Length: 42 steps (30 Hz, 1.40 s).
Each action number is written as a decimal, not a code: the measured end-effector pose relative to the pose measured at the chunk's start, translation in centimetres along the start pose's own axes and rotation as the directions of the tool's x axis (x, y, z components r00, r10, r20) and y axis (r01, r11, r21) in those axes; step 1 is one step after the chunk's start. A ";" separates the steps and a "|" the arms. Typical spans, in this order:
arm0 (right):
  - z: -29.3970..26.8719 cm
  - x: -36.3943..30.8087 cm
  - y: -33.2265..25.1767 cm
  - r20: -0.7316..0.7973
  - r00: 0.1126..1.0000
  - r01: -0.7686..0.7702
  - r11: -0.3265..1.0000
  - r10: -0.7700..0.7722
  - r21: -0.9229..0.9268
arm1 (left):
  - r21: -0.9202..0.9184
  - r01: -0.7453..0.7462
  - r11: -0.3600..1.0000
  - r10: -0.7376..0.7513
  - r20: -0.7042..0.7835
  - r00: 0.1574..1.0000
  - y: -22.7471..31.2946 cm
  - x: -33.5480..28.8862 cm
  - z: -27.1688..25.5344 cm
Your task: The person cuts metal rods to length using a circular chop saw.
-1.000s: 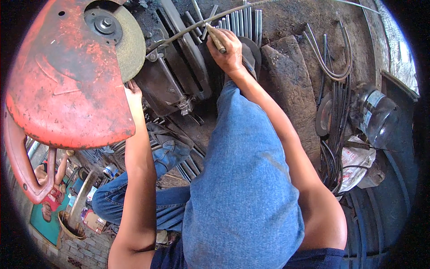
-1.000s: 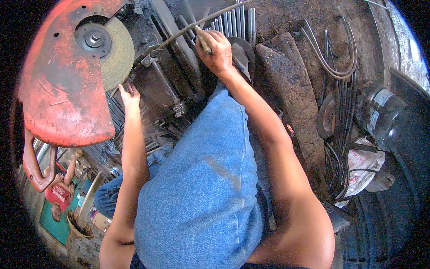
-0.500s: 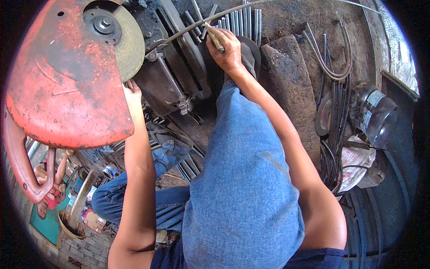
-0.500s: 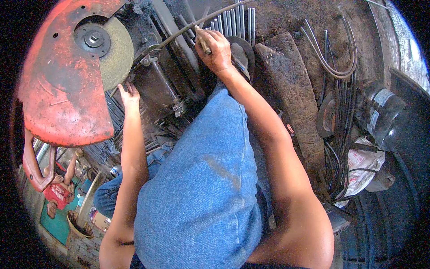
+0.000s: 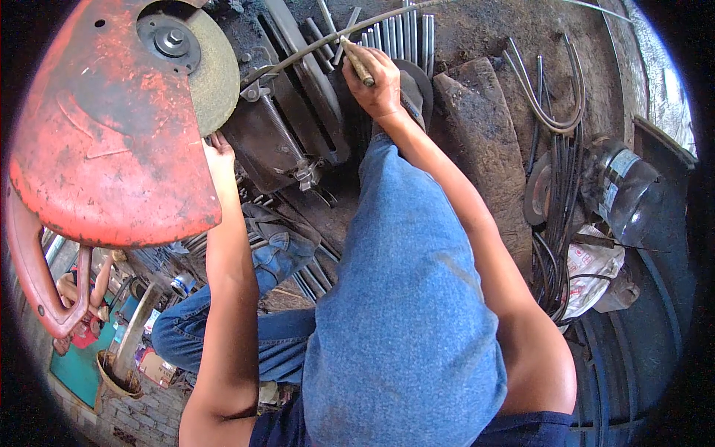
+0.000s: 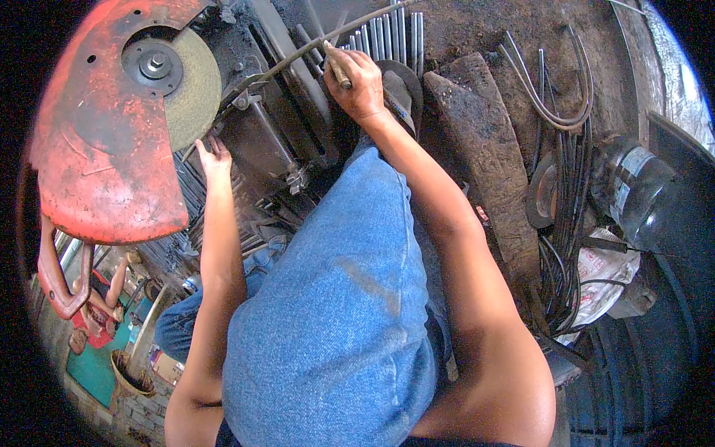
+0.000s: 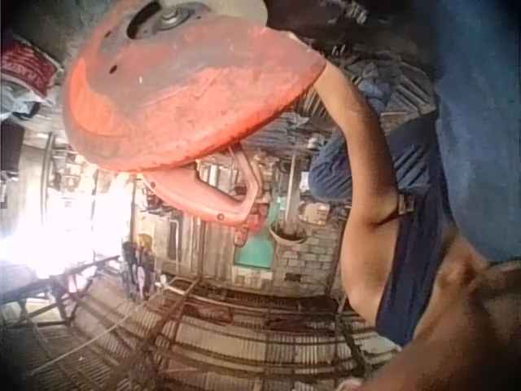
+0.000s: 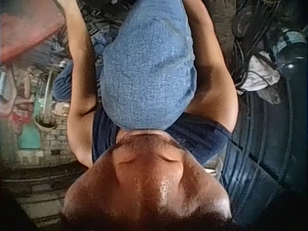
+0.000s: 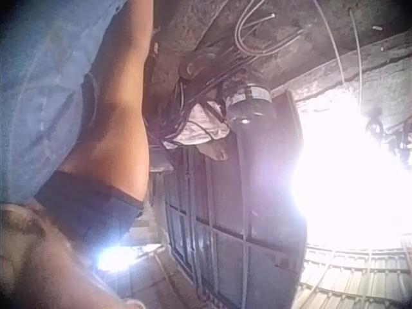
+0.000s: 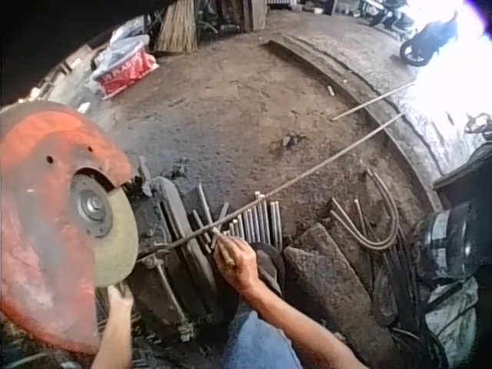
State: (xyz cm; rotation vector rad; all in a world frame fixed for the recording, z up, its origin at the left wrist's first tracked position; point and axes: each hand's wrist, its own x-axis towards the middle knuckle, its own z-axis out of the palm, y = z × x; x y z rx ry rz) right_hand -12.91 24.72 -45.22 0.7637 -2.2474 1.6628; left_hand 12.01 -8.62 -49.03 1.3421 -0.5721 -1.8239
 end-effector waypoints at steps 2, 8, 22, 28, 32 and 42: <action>0.1 0.1 0.0 -0.002 1.000 0.011 1.000 -0.011 0.011 | 0.040 -0.008 0.999 0.012 -0.100 0.995 -0.1 0.3 -0.1; 0.0 -0.1 0.2 0.010 1.000 -0.010 1.000 0.009 0.029 | 0.085 0.005 0.996 -0.002 -0.037 0.999 0.3 0.4 -0.4; 0.1 0.3 -0.2 -0.003 1.000 -0.019 0.999 0.019 0.028 | 0.078 -0.040 0.996 0.041 -0.010 0.999 0.3 -1.0 0.5; 0.1 0.1 0.1 -0.003 0.999 -0.041 0.997 0.041 0.064 | -0.003 -0.021 1.000 0.021 -0.079 0.997 0.2 0.5 -0.1; -0.2 -0.5 0.0 0.023 0.994 -0.109 0.994 0.109 0.031 | 0.003 -0.033 0.999 0.034 -0.075 0.997 0.1 1.1 -0.6; 0.0 0.0 -0.1 0.012 0.999 -0.050 0.998 0.050 0.046 | 0.016 -0.026 1.000 0.027 -0.075 0.997 0.0 1.1 -0.6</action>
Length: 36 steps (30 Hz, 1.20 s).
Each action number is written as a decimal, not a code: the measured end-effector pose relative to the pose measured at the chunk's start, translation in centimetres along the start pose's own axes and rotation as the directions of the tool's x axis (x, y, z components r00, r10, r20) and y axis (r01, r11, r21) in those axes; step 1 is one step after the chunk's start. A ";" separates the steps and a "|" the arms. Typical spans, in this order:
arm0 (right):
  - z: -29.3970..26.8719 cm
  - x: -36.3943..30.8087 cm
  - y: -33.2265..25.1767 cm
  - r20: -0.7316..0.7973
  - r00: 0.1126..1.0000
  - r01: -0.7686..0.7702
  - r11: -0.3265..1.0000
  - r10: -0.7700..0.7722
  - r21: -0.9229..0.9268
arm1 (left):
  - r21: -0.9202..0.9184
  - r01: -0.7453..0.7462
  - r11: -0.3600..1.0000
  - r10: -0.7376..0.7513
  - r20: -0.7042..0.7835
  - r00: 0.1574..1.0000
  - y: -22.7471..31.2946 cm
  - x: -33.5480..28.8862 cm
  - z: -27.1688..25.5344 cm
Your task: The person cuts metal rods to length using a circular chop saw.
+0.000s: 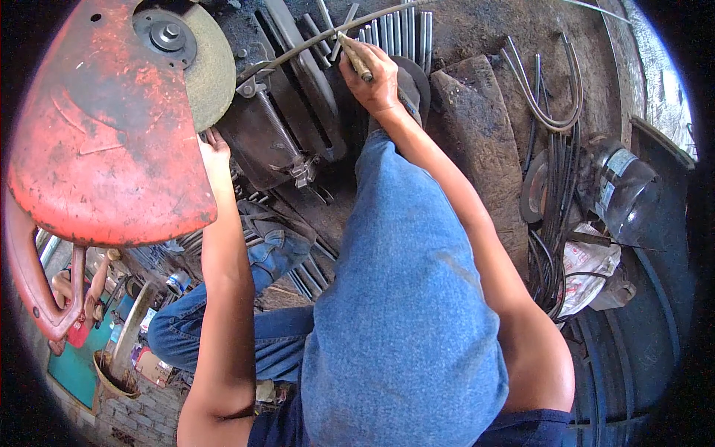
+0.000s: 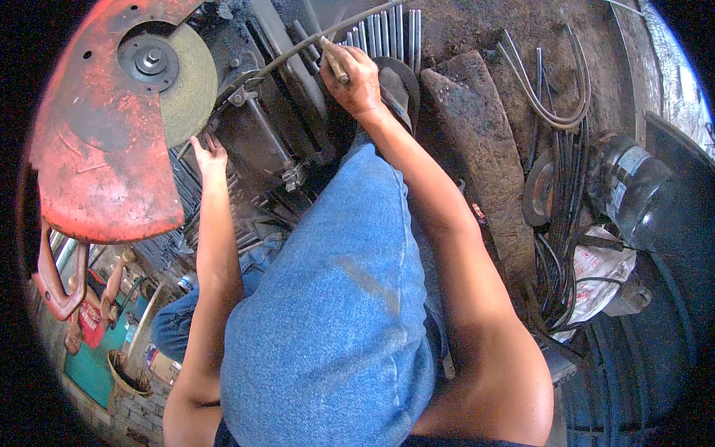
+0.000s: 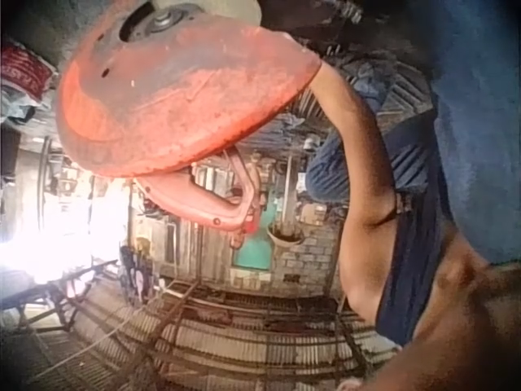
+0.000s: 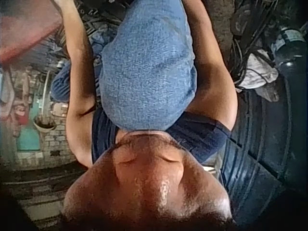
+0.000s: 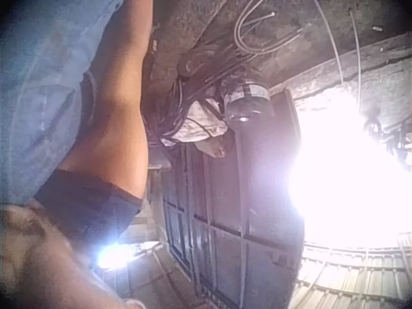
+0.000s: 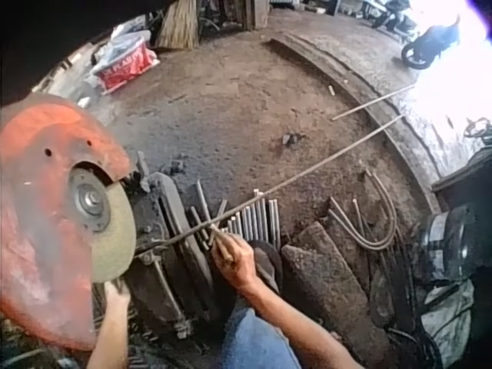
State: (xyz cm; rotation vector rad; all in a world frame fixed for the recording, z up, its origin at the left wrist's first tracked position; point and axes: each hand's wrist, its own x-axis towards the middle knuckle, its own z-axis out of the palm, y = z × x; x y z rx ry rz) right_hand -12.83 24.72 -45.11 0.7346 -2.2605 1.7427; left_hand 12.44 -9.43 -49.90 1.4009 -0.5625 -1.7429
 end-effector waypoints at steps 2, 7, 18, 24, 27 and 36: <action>0.0 -0.1 0.1 0.012 0.999 -0.035 0.999 0.035 0.021 | 0.003 -0.013 1.000 0.013 0.025 1.000 -0.1 -0.3 0.3; -0.2 -0.4 0.3 -0.018 0.996 -0.090 0.996 0.090 -0.007 | 0.030 -0.069 0.997 0.069 0.026 0.997 -0.2 -0.6 0.6; 0.2 0.0 -0.1 -0.018 0.999 -0.046 0.998 0.047 0.043 | -0.008 -0.005 1.000 0.005 0.009 1.000 0.4 -0.6 0.2; -0.6 -0.3 -0.8 -0.018 0.960 -0.280 0.959 0.280 -0.036 | -0.043 0.011 0.999 -0.011 0.008 1.000 0.2 0.7 -0.4; -1.8 0.4 -1.8 0.050 0.993 -0.100 0.982 0.109 -0.159 | -0.027 0.052 0.998 -0.054 -0.058 0.997 0.4 2.1 -0.6; -0.4 6.1 -2.8 0.526 0.850 0.213 0.892 0.032 -0.398 | 0.031 0.129 0.991 -0.126 -0.084 0.988 1.9 3.5 -0.7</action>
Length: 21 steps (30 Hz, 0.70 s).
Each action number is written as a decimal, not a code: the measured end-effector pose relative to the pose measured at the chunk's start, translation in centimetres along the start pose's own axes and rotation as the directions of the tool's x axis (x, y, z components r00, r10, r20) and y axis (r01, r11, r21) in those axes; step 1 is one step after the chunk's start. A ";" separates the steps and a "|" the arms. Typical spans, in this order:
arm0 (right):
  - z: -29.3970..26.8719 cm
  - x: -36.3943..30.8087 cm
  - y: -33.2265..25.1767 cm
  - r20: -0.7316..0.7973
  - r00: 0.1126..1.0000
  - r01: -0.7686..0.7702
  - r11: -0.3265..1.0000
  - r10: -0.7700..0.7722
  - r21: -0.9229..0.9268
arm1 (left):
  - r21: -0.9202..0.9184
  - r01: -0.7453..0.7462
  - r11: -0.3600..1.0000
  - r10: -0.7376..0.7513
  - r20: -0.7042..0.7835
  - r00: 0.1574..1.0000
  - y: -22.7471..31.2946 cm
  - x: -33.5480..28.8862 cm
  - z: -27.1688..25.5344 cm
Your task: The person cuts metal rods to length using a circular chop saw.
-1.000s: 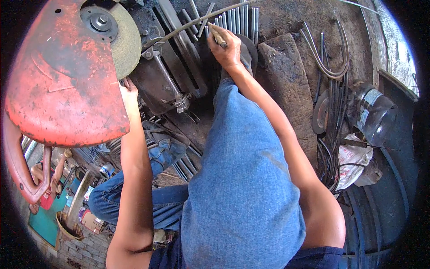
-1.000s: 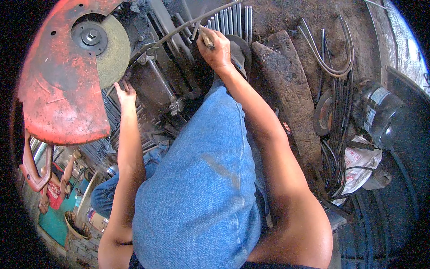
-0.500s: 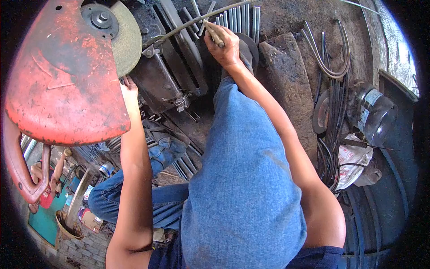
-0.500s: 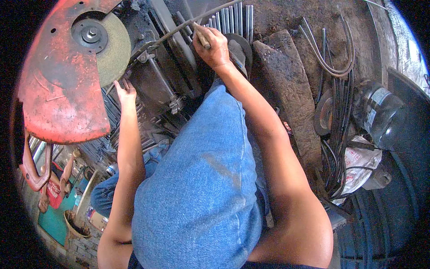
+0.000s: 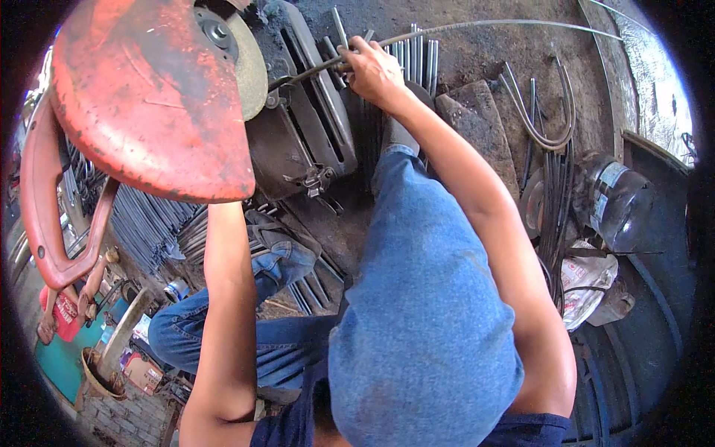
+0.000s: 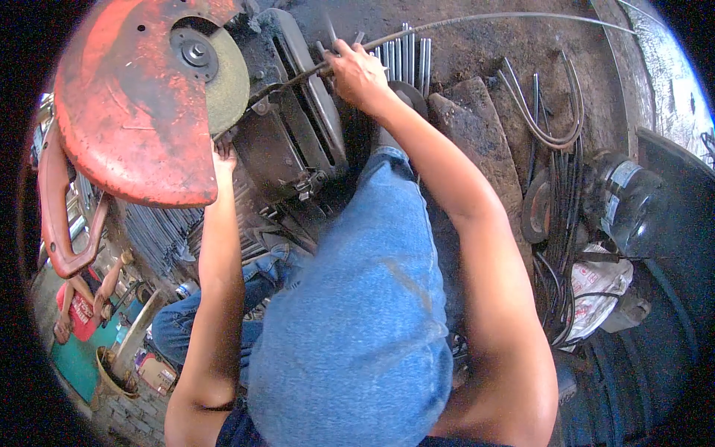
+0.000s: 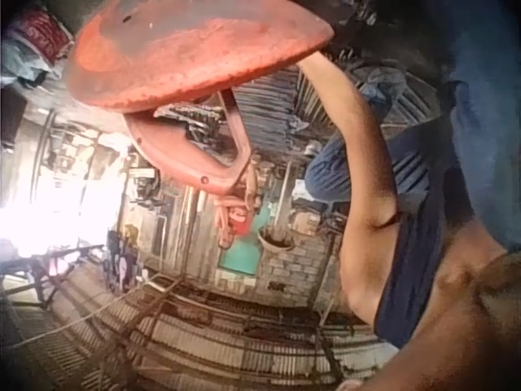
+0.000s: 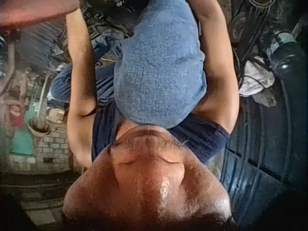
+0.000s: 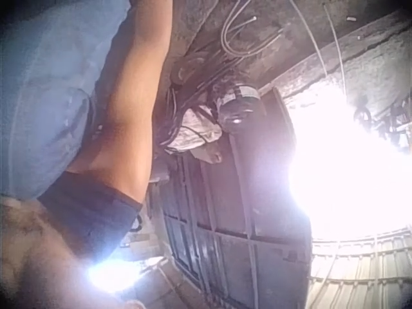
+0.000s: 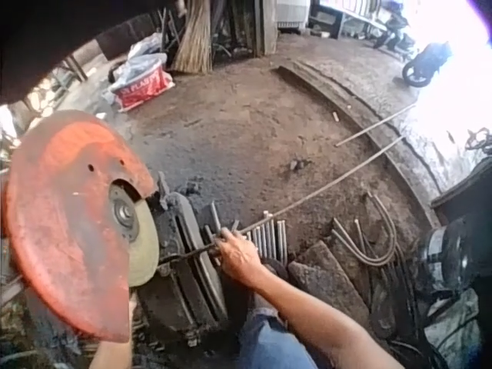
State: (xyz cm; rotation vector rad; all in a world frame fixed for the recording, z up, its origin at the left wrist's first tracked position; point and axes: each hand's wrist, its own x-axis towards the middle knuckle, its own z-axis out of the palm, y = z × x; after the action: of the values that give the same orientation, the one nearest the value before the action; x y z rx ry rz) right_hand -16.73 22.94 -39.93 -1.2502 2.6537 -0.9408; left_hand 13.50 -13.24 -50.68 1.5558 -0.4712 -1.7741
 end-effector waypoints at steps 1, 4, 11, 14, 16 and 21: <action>0.3 0.8 0.1 0.130 0.991 -0.003 0.996 0.014 -0.090 | -0.004 -0.007 1.000 0.007 0.001 1.000 0.1 -0.1 -0.1; 1.0 2.0 0.8 0.150 0.983 0.127 0.984 -0.108 -0.123 | -0.014 -0.007 1.000 0.007 -0.001 1.000 0.3 0.0 -0.3; 0.8 1.9 2.5 0.134 0.951 0.299 0.942 -0.280 -0.153 | -0.018 -0.015 1.000 0.015 -0.008 1.000 0.4 -1.2 0.6; -0.6 1.8 2.9 0.158 0.940 0.329 0.926 -0.302 -0.187 | -0.026 -0.017 1.000 0.017 -0.017 1.000 0.7 -4.1 1.9; -2.0 1.7 3.3 0.148 0.938 0.337 0.923 -0.313 -0.187 | -0.032 -0.016 0.999 0.015 -0.031 0.999 0.9 -7.1 3.2; -5.9 0.1 4.2 0.111 0.929 0.368 0.913 -0.354 -0.173 | -0.029 0.013 0.999 -0.016 -0.098 0.995 0.6 -18.2 5.7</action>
State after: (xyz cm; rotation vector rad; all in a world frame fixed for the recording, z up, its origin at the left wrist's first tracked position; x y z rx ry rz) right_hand -21.45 27.88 -37.47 -1.8289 2.5488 -0.6609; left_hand 8.44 -1.65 -36.40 1.6221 -0.3856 -1.6988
